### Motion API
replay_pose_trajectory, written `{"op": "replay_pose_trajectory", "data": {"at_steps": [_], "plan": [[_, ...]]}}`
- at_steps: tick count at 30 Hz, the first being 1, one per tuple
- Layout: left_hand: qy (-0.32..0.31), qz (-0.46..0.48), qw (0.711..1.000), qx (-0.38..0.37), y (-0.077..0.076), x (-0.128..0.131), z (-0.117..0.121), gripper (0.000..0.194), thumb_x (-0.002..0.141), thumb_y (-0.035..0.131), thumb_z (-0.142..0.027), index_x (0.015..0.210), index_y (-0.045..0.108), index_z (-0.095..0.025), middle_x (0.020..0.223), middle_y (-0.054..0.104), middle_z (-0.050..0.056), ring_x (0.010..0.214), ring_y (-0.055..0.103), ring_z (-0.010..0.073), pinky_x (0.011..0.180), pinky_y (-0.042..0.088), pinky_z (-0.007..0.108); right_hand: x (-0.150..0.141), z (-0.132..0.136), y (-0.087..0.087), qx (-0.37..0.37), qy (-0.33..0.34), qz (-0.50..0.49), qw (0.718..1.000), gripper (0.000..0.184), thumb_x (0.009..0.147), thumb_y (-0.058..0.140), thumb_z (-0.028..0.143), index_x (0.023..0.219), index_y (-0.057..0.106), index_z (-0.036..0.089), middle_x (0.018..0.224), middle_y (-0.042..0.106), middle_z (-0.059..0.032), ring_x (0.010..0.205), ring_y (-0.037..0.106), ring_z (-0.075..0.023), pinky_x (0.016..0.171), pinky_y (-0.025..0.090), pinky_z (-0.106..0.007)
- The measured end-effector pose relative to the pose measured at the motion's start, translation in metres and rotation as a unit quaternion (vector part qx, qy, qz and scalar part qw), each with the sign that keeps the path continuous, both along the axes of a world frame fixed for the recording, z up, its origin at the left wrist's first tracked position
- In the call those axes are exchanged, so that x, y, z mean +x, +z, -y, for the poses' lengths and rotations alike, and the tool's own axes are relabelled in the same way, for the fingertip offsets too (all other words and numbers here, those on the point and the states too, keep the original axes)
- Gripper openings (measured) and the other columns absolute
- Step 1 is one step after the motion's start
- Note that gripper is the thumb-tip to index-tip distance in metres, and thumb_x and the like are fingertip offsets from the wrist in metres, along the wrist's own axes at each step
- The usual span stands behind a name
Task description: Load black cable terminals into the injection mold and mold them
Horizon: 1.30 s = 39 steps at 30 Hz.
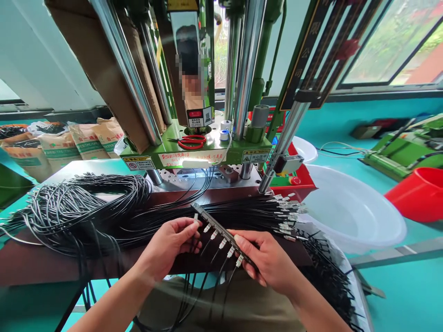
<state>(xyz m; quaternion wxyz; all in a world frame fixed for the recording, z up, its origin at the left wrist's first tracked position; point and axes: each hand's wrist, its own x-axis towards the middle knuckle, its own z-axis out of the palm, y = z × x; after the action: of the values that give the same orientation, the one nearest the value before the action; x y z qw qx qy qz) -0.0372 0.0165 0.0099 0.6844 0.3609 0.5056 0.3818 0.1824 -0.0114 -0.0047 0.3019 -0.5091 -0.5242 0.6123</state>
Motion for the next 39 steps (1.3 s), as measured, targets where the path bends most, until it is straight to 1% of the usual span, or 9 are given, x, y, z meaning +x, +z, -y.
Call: {"op": "replay_pose_trajectory", "data": {"at_steps": [3, 8, 21, 27, 30, 32, 35, 37, 39], "plan": [[0.026, -0.045, 0.998, 0.019, 0.002, -0.009, 0.003, 0.037, 0.069, 0.071, -0.045, 0.085, 0.066, -0.012, 0.066, 0.055, -0.001, 0.053, 0.052, 0.0075, 0.049, 0.042, 0.020, 0.001, 0.000, 0.001, -0.011, 0.003, -0.013, 1.000, 0.056, 0.086, 0.053, 0.055, 0.130, 0.056, 0.019, 0.066, 0.051, 0.0004, 0.043, 0.041, -0.0055, 0.029, 0.029, -0.013], [-0.038, -0.098, 0.994, 0.032, 0.001, -0.010, 0.005, 0.036, 0.071, 0.068, -0.048, 0.073, 0.065, -0.012, 0.056, 0.049, -0.004, 0.042, 0.039, 0.0037, 0.039, 0.026, 0.017, 0.002, -0.001, 0.000, -0.026, 0.006, -0.006, 1.000, 0.057, 0.084, 0.054, 0.056, 0.129, 0.057, 0.020, 0.064, 0.052, 0.0007, 0.042, 0.043, -0.0057, 0.029, 0.031, -0.013], [-0.052, -0.084, 0.995, 0.026, 0.002, -0.008, 0.003, 0.033, 0.073, 0.065, -0.044, 0.064, 0.058, -0.013, 0.053, 0.046, -0.005, 0.038, 0.035, 0.0035, 0.035, 0.025, 0.017, 0.003, -0.001, -0.003, -0.001, 0.052, 0.030, 0.998, 0.056, 0.088, 0.049, 0.054, 0.133, 0.053, 0.020, 0.064, 0.051, 0.0013, 0.042, 0.047, -0.0065, 0.030, 0.033, -0.014], [-0.050, -0.067, 0.996, 0.015, -0.004, -0.007, 0.000, 0.030, 0.071, 0.066, -0.041, 0.067, 0.059, -0.012, 0.055, 0.049, -0.004, 0.038, 0.037, 0.0037, 0.035, 0.024, 0.018, 0.001, -0.003, -0.002, 0.029, 0.071, 0.025, 0.997, 0.051, 0.089, 0.050, 0.051, 0.126, 0.060, 0.018, 0.077, 0.060, -0.0038, 0.042, 0.044, -0.0040, 0.035, 0.033, -0.016], [-0.075, -0.082, 0.994, 0.010, -0.003, -0.011, 0.001, 0.034, 0.071, 0.065, -0.046, 0.069, 0.060, -0.013, 0.057, 0.050, -0.003, 0.041, 0.040, 0.0053, 0.037, 0.030, 0.019, 0.002, -0.004, -0.004, 0.015, 0.076, 0.028, 0.997, 0.054, 0.086, 0.054, 0.051, 0.127, 0.058, 0.016, 0.067, 0.058, -0.0011, 0.040, 0.044, -0.0056, 0.034, 0.030, -0.017], [-0.104, -0.154, 0.982, 0.040, 0.006, -0.021, 0.002, 0.036, 0.072, 0.064, -0.049, 0.068, 0.061, -0.013, 0.057, 0.053, -0.002, 0.045, 0.046, 0.0077, 0.042, 0.037, 0.020, 0.005, -0.007, -0.005, -0.005, 0.082, 0.020, 0.996, 0.057, 0.080, 0.064, 0.050, 0.126, 0.057, 0.016, 0.065, 0.057, 0.0007, 0.039, 0.043, -0.0057, 0.034, 0.029, -0.017], [-0.107, -0.276, 0.950, 0.101, 0.032, -0.042, -0.002, 0.038, 0.075, 0.059, -0.052, 0.068, 0.063, -0.014, 0.060, 0.058, 0.001, 0.052, 0.053, 0.0113, 0.049, 0.042, 0.023, 0.009, -0.015, -0.001, -0.011, 0.108, 0.030, 0.994, 0.049, 0.074, 0.071, 0.048, 0.110, 0.063, 0.016, 0.068, 0.059, 0.0007, 0.043, 0.048, -0.0080, 0.039, 0.037, -0.020], [-0.083, -0.311, 0.936, 0.144, 0.052, -0.055, -0.014, 0.038, 0.078, 0.055, -0.051, 0.072, 0.064, -0.015, 0.063, 0.060, 0.001, 0.054, 0.054, 0.0120, 0.053, 0.043, 0.024, 0.011, -0.023, 0.005, 0.013, 0.142, 0.066, 0.988, 0.040, 0.076, 0.068, 0.048, 0.099, 0.067, 0.016, 0.068, 0.061, -0.0006, 0.054, 0.055, -0.0125, 0.049, 0.043, -0.023], [-0.055, -0.349, 0.911, 0.215, 0.065, -0.062, -0.034, 0.034, 0.079, 0.056, -0.049, 0.081, 0.066, -0.016, 0.070, 0.063, 0.002, 0.062, 0.057, 0.0133, 0.061, 0.044, 0.026, 0.010, -0.030, 0.013, 0.068, 0.182, 0.101, 0.976, 0.035, 0.078, 0.066, 0.048, 0.096, 0.070, 0.018, 0.078, 0.066, -0.0028, 0.070, 0.059, -0.0162, 0.061, 0.045, -0.026]]}}
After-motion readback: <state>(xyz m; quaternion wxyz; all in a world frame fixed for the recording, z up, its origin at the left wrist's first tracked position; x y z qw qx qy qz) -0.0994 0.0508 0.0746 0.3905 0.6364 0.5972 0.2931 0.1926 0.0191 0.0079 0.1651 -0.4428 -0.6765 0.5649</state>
